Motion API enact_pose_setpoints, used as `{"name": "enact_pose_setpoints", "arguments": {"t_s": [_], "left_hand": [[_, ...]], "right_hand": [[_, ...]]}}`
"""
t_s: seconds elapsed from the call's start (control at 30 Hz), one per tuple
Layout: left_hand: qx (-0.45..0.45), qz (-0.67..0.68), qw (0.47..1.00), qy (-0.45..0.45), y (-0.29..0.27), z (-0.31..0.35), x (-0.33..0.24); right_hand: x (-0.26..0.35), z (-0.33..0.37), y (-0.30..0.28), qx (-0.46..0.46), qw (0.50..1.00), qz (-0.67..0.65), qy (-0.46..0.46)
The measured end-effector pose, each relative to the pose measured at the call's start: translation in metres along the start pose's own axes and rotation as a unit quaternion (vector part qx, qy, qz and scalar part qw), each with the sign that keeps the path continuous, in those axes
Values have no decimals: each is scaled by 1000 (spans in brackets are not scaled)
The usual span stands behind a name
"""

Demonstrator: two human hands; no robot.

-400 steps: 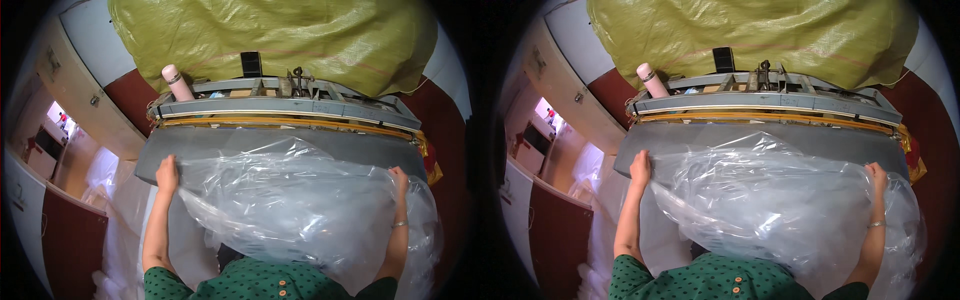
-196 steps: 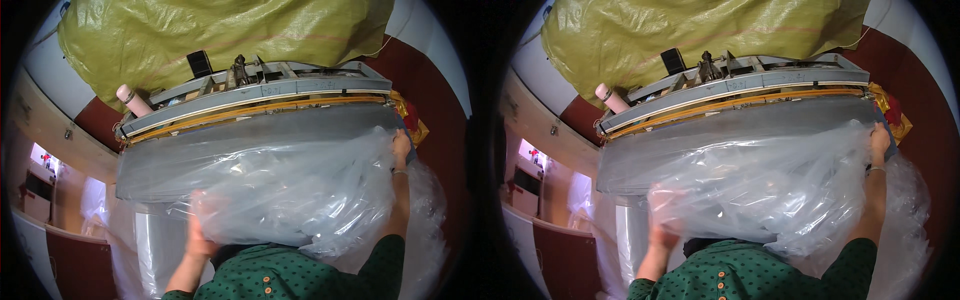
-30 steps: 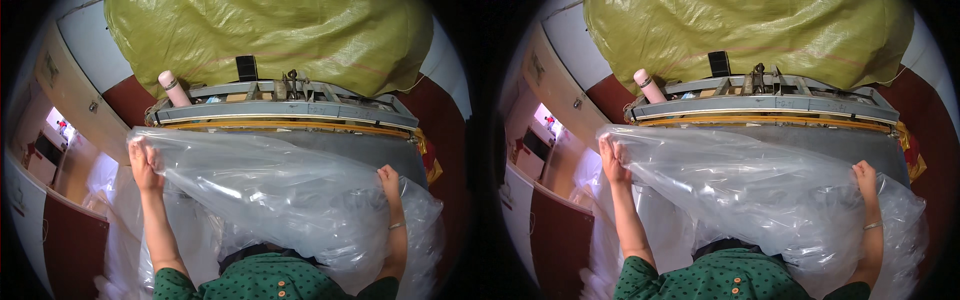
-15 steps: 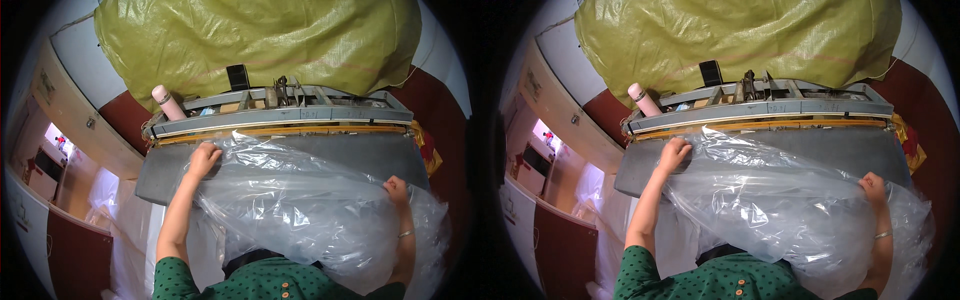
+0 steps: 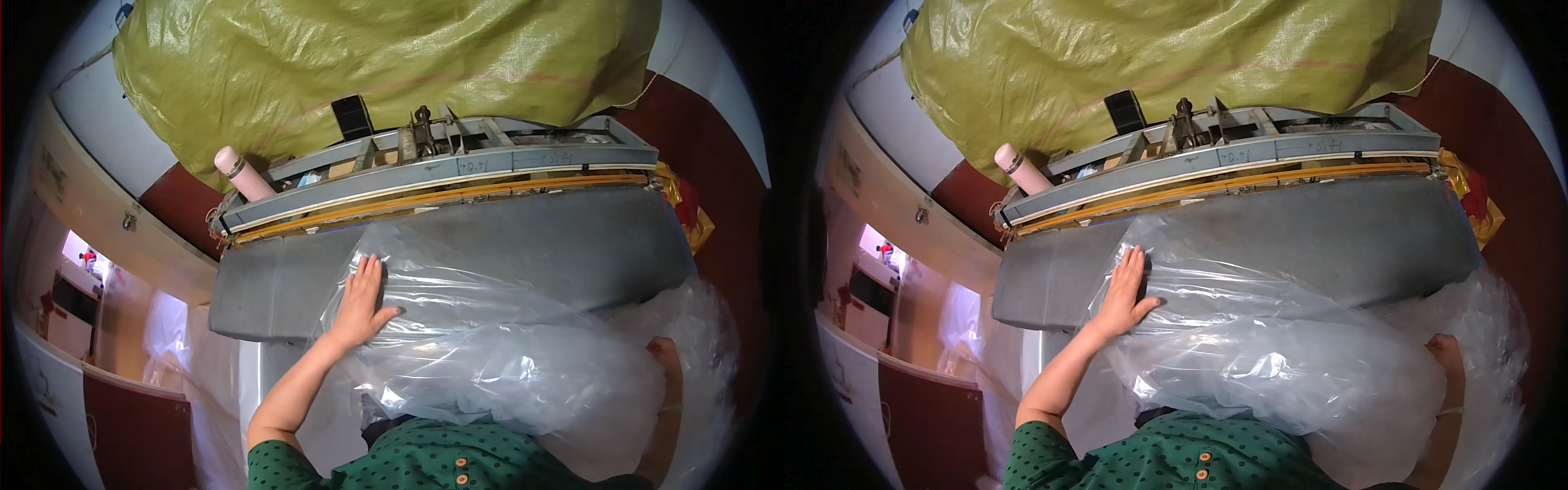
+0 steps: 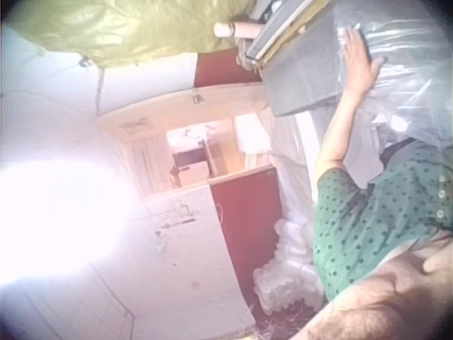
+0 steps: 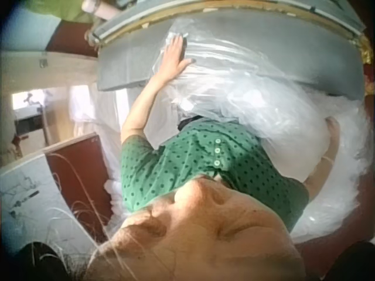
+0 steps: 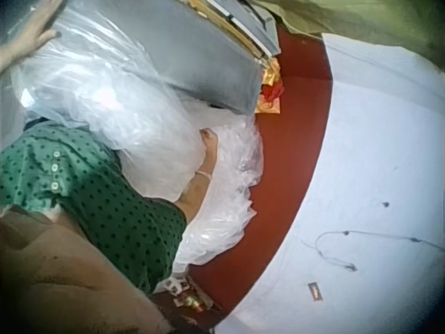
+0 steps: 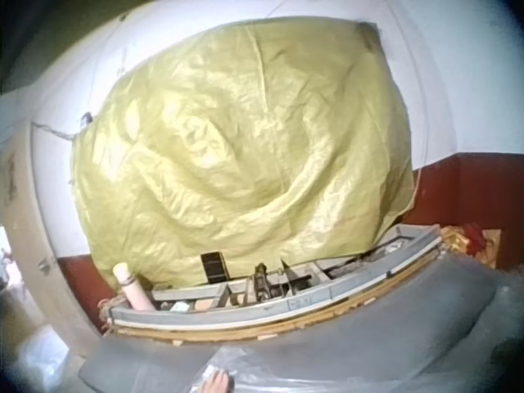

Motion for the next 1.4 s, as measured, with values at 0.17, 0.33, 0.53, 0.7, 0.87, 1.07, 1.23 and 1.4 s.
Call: {"name": "enact_pose_setpoints", "arguments": {"t_s": [0.17, 0.33, 0.53, 0.7, 0.87, 1.07, 1.23, 1.4], "left_hand": [[45, -78, 995, 48, 9, -46, 17], [39, -57, 997, 44, 1, -63, -3], [-63, 14, 998, 0, 12, -79, -14], [-168, 62, 969, -170, 23, -111, 9], [-120, 51, 968, -213, 23, -125, 15], [-195, 60, 973, -109, 32, -132, 27], [-389, 266, 859, -198, 23, -124, 74], [-508, 54, 827, -235, -14, -66, 163]], "right_hand": [[-16, 3, 0, 27, 998, 7, 58], [-19, 25, -6, 18, 990, 46, 130], [-12, 60, -17, -22, 983, 50, 177], [-1, 57, -23, -51, 988, 47, 141], [-20, 57, -35, -111, 984, -41, 132], [-83, 9, -71, -193, 979, 35, 46], [-16, -117, -78, -383, 923, 22, -13], [145, -238, 8, -407, 898, 14, -163]]}}
Point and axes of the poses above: each hand's wrist, its own z-axis away from the middle knuckle, its own y-axis out of the palm, x = y × z, the point moved 2 cm from there along -z, towards the middle knuckle, and after that the axes turned 3 degrees about z, right-handed, at the moved point
